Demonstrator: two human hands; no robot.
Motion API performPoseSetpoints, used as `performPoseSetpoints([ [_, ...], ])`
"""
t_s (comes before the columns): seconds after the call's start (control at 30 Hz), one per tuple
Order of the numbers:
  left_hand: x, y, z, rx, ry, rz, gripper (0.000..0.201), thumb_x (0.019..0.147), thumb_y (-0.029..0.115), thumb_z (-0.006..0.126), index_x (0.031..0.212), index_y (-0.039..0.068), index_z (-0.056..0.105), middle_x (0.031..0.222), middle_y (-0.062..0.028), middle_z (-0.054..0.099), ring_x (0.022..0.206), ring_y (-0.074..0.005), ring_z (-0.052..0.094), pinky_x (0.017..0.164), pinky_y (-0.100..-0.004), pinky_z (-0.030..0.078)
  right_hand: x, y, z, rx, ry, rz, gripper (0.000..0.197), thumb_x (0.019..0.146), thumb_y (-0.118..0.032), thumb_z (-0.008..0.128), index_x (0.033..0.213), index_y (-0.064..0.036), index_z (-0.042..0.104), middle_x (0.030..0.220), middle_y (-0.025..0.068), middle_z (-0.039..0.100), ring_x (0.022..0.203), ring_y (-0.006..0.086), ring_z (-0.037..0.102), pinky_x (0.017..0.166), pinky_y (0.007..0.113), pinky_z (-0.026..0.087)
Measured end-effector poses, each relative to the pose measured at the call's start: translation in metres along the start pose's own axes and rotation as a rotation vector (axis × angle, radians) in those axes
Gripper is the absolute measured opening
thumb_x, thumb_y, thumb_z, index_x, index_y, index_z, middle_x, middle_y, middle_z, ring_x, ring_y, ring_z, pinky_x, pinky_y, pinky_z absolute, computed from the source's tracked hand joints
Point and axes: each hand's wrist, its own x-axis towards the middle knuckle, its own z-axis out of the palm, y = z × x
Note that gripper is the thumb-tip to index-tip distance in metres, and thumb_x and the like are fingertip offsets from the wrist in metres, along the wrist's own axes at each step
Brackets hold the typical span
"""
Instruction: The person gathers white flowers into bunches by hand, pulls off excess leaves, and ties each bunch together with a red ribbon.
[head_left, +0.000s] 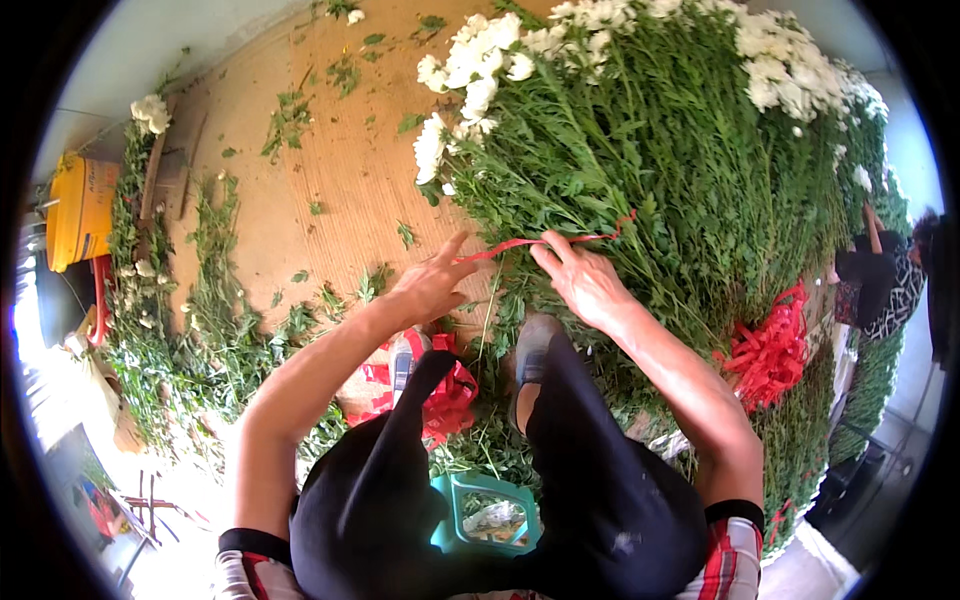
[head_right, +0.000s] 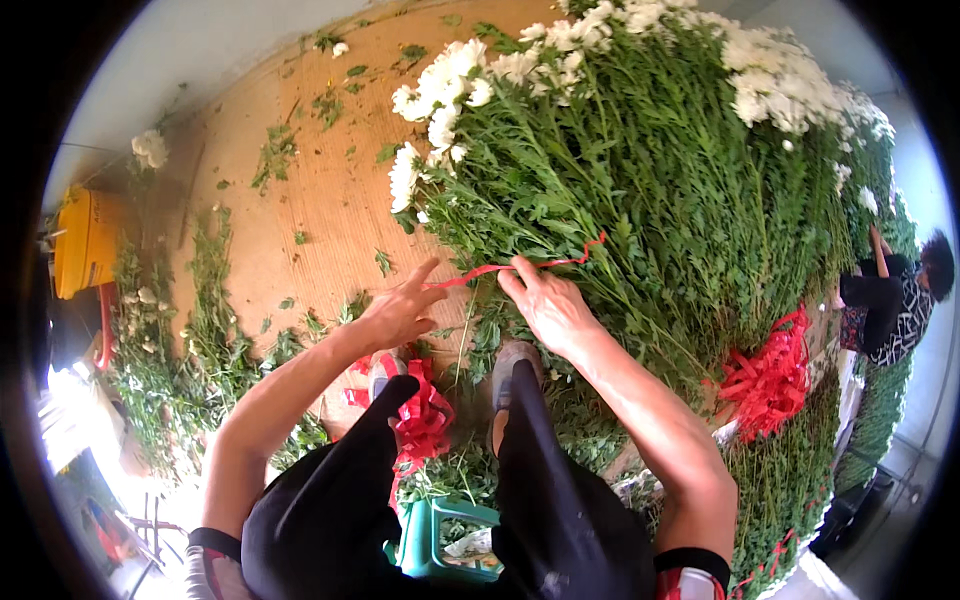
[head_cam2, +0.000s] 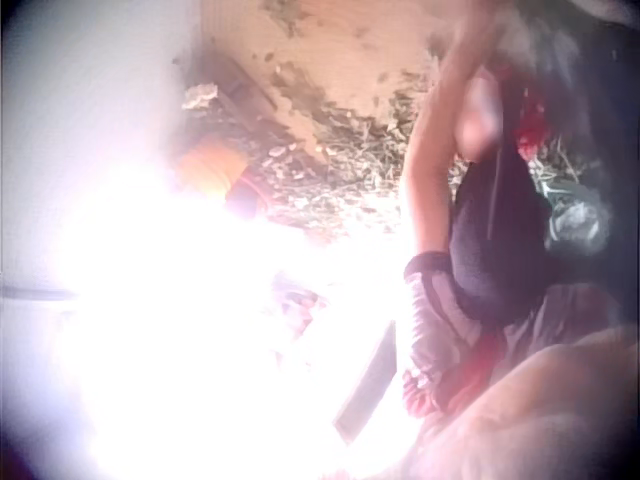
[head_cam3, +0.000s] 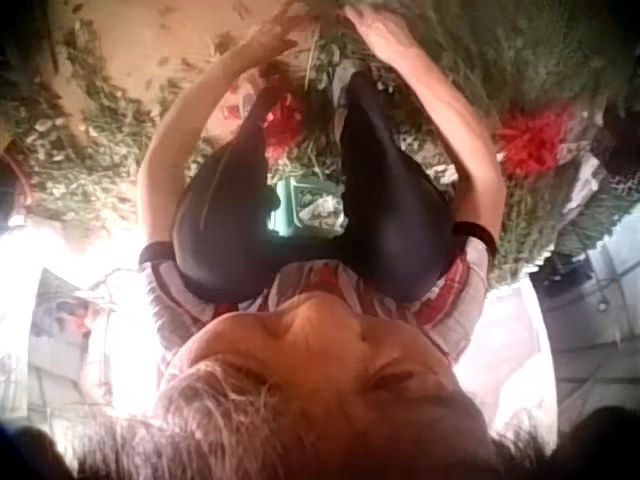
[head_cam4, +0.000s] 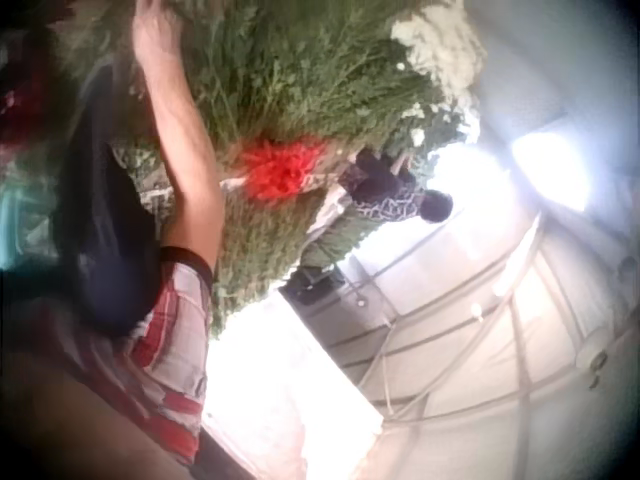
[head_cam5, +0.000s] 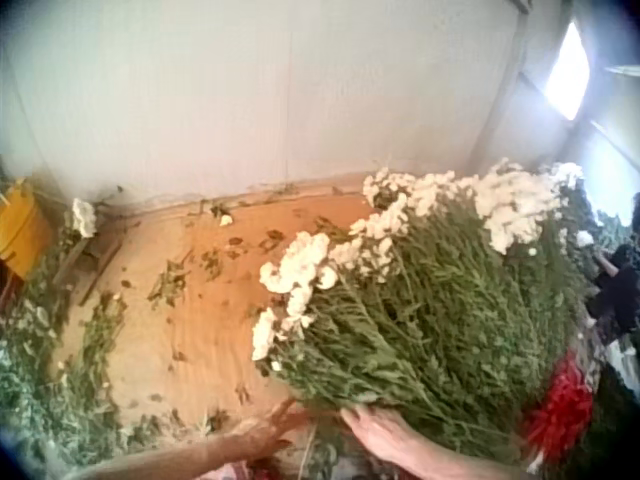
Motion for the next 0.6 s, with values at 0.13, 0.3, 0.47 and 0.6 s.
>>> performPoseSetpoints([
  [0.13, 0.022, -0.031, 0.064, 0.006, -0.033, 0.112, 0.049, 0.082, 0.01, 0.065, 0.13, 0.013, 0.058, 0.135, -0.0185, 0.051, 0.108, -0.0376, 0.062, 0.09, -0.0459, 0.053, 0.011, -0.022, 0.054, 0.209, -0.284, 0.071, 0.019, 0.097, -0.013, 0.052, 0.085, -0.0027, 0.062, 0.074, 0.0105, 0.061, 0.07, 0.0222, 0.064, 0.062, 0.036, 0.055],
  [0.3, -0.059, 0.008, 0.113, 0.208, -0.98, 0.151, 0.028, 0.066, 0.017, 0.073, 0.092, 0.006, 0.075, 0.095, -0.0155, 0.07, 0.095, -0.0354, 0.069, 0.073, -0.0479, 0.057, -0.067, -0.119, 0.142, 1.734, -0.632, -0.26, 0.015, 0.091, -0.016, 0.06, 0.095, -0.0029, 0.068, 0.089, 0.0126, 0.069, 0.083, 0.0278, 0.067, 0.075, 0.041, 0.054],
  [0.47, -0.09, 0.022, 0.109, 0.062, -0.918, 0.015, 0.029, 0.086, 0.021, 0.057, 0.11, 0.009, 0.067, 0.113, -0.0184, 0.064, 0.092, -0.0375, 0.068, 0.075, -0.0498, 0.057, -0.018, -0.106, 0.076, 0.676, -0.475, -0.131, 0.019, 0.088, -0.013, 0.067, 0.105, -0.0063, 0.064, 0.109, 0.0089, 0.064, 0.1, 0.027, 0.065, 0.086, 0.037, 0.054],
  [0.6, -0.061, 0.05, 0.014, 0.201, -0.456, 0.172, 0.028, 0.087, 0.027, 0.062, 0.109, 0.008, 0.066, 0.106, -0.0164, 0.063, 0.083, -0.0333, 0.069, 0.066, -0.0439, 0.058, 0.017, -0.028, -0.004, 0.378, 0.34, 0.178, 0.034, 0.085, -0.017, 0.073, 0.115, -0.0066, 0.06, 0.114, 0.0126, 0.063, 0.101, 0.0296, 0.063, 0.086, 0.042, 0.053],
])
